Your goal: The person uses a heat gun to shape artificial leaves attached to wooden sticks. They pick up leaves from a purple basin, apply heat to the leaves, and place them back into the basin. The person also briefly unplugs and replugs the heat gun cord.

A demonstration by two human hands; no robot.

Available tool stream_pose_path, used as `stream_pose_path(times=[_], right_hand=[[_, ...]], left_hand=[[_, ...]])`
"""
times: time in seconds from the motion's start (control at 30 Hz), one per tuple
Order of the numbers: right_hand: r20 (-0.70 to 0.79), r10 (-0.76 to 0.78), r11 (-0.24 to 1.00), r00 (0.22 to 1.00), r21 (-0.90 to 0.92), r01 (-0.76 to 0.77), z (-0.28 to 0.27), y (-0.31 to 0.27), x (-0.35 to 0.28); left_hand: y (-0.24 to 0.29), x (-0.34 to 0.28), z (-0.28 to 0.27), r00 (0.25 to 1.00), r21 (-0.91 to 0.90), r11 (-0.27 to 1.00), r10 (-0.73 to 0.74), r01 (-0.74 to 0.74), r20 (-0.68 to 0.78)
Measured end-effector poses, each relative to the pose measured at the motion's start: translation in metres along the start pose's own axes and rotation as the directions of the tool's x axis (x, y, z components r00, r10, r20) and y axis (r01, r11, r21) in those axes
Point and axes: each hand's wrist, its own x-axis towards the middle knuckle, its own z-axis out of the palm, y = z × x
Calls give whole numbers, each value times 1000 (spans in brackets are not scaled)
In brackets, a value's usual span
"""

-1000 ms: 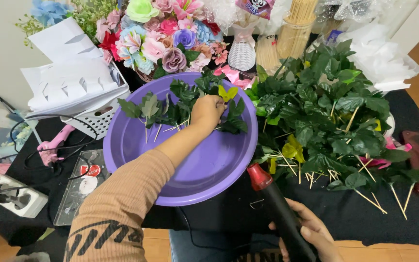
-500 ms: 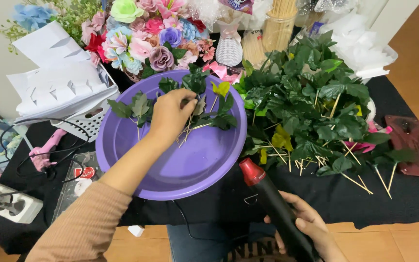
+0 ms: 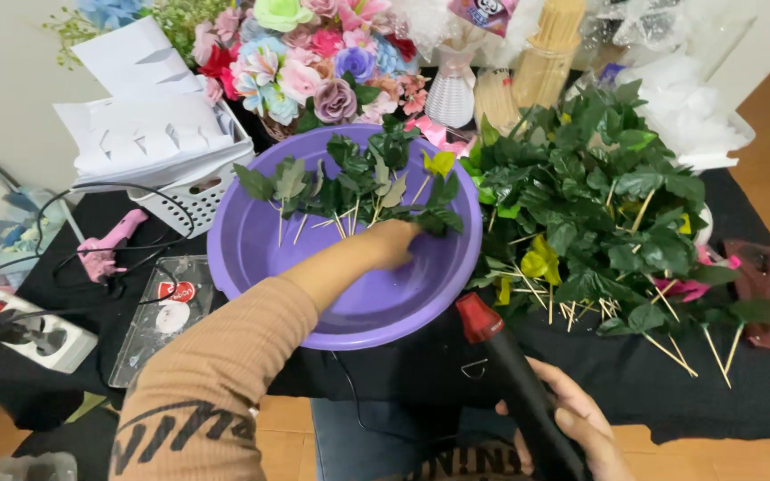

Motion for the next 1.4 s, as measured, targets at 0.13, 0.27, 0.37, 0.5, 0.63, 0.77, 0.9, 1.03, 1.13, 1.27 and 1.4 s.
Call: stream_pose_path(times=[0.13, 0.27, 0.37, 0.5, 0.63, 0.77, 0.9, 1.03, 1.13, 1.27, 1.4], right_hand=[[-47, -5, 999, 999, 46, 7, -5, 4, 6], [-54, 50, 998, 997, 36, -48, -12, 0, 11], [-68, 45, 998, 997, 47, -42, -8, -8, 9], [-84, -65, 995, 994, 71, 71, -7, -16, 2], [-108, -127, 988, 986, 74, 136, -16, -9, -22], [-218, -284, 954, 934, 30, 297, -10, 4, -45], [-318, -271, 960, 908, -24, 278, -6, 20, -68], [-331, -243, 969, 912, -49, 240, 2, 17, -69], [-339, -240, 969, 909, -36, 243, 5, 15, -70], [-351, -225, 970, 909, 9, 244, -8, 19, -72], [-310, -287, 954, 907, -9, 299, -13, 21, -69]], left_hand=[[-23, 28, 6, 997, -55, 997, -63, 60, -50], [-33, 19, 0, 994, -164, 981, 105, -104, -6], [-5, -41, -39, 979, -330, 921, 195, -205, -64], [58, -158, -88, 866, -277, 903, 172, -329, -470], [131, -232, -50, 657, -265, 858, 106, -439, -746], [186, -221, 24, 589, -513, 715, -176, -474, -789], [210, -164, 55, 676, -596, 625, -145, -504, -723], [213, -98, 55, 637, -475, 759, -104, -445, -764], [210, -43, 62, 720, -424, 889, -180, -172, -670], [206, -5, 77, 777, -380, 925, -238, -2, -583], [203, -4, 80, 810, -466, 883, -309, 51, -498]])
